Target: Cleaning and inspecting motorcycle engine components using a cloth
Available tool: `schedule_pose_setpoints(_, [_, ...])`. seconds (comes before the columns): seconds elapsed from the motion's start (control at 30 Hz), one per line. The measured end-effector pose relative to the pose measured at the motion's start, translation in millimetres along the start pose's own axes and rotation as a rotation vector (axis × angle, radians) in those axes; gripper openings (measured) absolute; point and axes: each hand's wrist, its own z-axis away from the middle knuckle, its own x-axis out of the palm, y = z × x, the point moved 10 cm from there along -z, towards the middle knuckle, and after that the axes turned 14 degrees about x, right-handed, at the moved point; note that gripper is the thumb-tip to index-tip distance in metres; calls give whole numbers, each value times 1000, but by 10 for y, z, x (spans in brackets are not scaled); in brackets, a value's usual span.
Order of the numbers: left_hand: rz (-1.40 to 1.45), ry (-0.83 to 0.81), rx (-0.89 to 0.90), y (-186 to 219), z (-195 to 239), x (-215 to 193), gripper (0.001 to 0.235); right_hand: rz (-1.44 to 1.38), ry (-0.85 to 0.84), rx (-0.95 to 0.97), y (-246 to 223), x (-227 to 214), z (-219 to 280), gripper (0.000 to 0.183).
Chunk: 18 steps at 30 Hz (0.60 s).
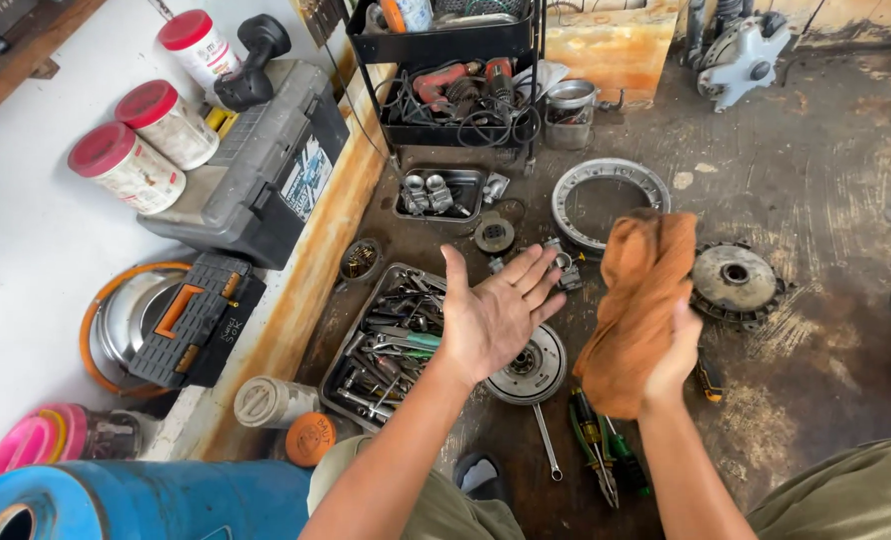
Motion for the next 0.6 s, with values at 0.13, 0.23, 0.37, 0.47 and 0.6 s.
schedule_pose_setpoints(0.13, [38,26,35,-44,53,154,128,855,-140,-592,-68,1789,788,63])
schedule_pose_setpoints(0.23, [489,-208,41,-218,111,149,95,1346,-298,-764,154,2635,1069,69])
schedule_pose_setpoints(0.37, [320,93,82,-304,149,-203,92,1179,-205,-874,247,2328,960,60])
schedule_pose_setpoints(0.47, [392,198,66,-239,263,-27,74,1015,-185,-883,202,2250,995,41])
schedule_pose_setpoints(0.6, [-172,132,30,-357,333,-91,103,993,-142,-894,227,2039,1028,37])
